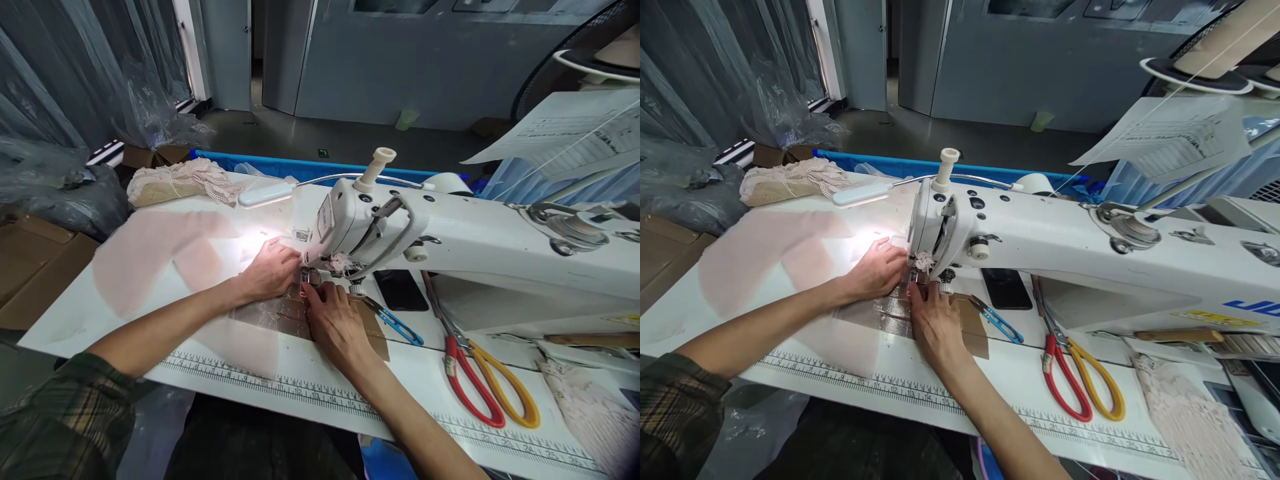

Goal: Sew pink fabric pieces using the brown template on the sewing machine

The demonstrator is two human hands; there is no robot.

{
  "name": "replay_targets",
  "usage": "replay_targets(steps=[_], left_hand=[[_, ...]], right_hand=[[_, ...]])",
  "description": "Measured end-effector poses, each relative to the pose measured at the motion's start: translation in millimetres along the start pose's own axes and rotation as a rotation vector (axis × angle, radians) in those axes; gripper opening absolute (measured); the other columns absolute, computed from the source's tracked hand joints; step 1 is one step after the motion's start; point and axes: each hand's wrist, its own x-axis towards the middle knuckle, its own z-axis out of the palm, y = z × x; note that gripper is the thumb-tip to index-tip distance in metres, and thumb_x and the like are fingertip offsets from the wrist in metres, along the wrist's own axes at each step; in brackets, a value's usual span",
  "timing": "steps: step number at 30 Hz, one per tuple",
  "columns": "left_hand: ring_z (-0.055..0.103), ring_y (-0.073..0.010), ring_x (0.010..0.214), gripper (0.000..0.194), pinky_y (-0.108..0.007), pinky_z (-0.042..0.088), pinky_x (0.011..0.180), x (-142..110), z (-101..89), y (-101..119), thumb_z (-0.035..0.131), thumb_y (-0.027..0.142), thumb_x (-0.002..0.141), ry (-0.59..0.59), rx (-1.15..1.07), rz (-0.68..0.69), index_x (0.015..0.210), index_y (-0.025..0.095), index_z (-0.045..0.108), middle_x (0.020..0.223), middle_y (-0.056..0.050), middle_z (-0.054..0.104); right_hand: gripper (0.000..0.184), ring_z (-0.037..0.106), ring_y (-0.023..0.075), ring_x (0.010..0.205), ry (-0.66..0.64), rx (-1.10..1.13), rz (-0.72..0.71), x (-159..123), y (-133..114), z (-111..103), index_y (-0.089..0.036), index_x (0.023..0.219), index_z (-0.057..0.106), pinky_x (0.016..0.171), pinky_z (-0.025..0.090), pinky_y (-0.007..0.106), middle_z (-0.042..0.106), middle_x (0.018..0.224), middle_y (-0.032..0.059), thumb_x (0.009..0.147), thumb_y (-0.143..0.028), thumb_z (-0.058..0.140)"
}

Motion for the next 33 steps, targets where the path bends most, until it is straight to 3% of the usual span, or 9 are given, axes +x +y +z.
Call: replay_targets(steps=[4,6,13,22,25,28,30,33], left_hand=[[0.062,-0.0165,0.086,0.024,-0.047,0.034,0.107,-4.2,3.7,-3.8,0.045,0.008,0.082,0.002,-0.065,0.216,0.088,0.017,0.067,0.098,-0.004,0.071],[0.062,-0.0152,0.081,0.026,-0.046,0.036,0.105,-5.1,5.6,-5.2,0.044,0.007,0.081,0.026,-0.079,0.259,0.086,0.017,0.067,0.097,-0.004,0.072],[0.061,-0.0163,0.081,0.023,-0.046,0.039,0.101,-4.6,4.6,-4.8,0.045,0.008,0.081,0.079,-0.048,0.274,0.080,0.016,0.066,0.091,-0.004,0.070],[0.058,-0.0200,0.087,0.025,-0.051,0.035,0.104,-0.8,-6.2,-6.3,0.045,0.016,0.085,-0.119,0.012,0.225,0.099,0.016,0.066,0.104,-0.008,0.066],[0.057,-0.0219,0.095,0.025,-0.047,0.038,0.100,2.5,-17.9,-6.9,0.046,0.020,0.088,-0.130,0.029,0.140,0.105,0.017,0.063,0.111,-0.009,0.064],[0.057,-0.0262,0.098,0.028,-0.045,0.043,0.087,6.7,-27.7,-9.0,0.039,0.028,0.095,-0.147,0.152,-0.113,0.105,0.014,0.061,0.117,-0.013,0.062],[0.058,-0.0290,0.095,0.034,-0.044,0.045,0.080,10.5,-28.9,-12.7,0.034,0.032,0.098,-0.220,0.251,-0.238,0.105,0.011,0.060,0.116,-0.018,0.061],[0.058,-0.0321,0.102,0.037,-0.045,0.046,0.080,20.1,-22.0,-23.8,0.033,0.031,0.098,-0.317,0.287,-0.241,0.116,0.007,0.056,0.126,-0.023,0.055]], right_hand=[[0.043,0.058,0.0279,0.086,-0.032,-0.010,0.019,0.1,-0.3,0.5,-0.019,0.131,0.056,0.069,0.053,0.038,0.060,0.105,0.0166,0.089,-0.010,0.050],[0.044,0.058,0.0278,0.087,-0.044,-0.026,0.030,0.6,-0.2,1.5,-0.020,0.133,0.055,0.071,0.053,0.039,0.060,0.106,0.0160,0.090,-0.011,0.051],[0.047,0.059,0.0275,0.084,-0.072,-0.090,0.056,1.4,-3.0,5.3,-0.023,0.137,0.053,0.070,0.053,0.040,0.061,0.107,0.0161,0.091,-0.012,0.050],[0.051,0.058,0.0321,0.091,0.107,-0.031,0.026,-8.8,1.0,16.9,-0.022,0.134,0.055,0.065,0.053,0.041,0.061,0.115,0.0174,0.084,-0.012,0.056],[0.049,0.057,0.0303,0.094,0.205,0.085,-0.034,-15.2,10.5,22.3,-0.020,0.132,0.057,0.068,0.054,0.040,0.060,0.117,0.0176,0.084,-0.010,0.051],[0.038,0.059,0.0288,0.093,0.314,0.260,-0.112,-22.6,24.1,19.3,-0.014,0.126,0.059,0.071,0.055,0.041,0.061,0.111,0.0186,0.090,-0.015,0.045],[0.032,0.060,0.0276,0.094,0.376,0.392,-0.200,-29.3,32.3,9.5,-0.013,0.121,0.061,0.074,0.054,0.041,0.062,0.108,0.0169,0.093,-0.017,0.045],[0.030,0.063,0.0206,0.086,0.492,0.605,-0.285,-46.8,38.9,-14.6,-0.019,0.120,0.060,0.071,0.053,0.033,0.065,0.100,0.0097,0.093,-0.012,0.050]])
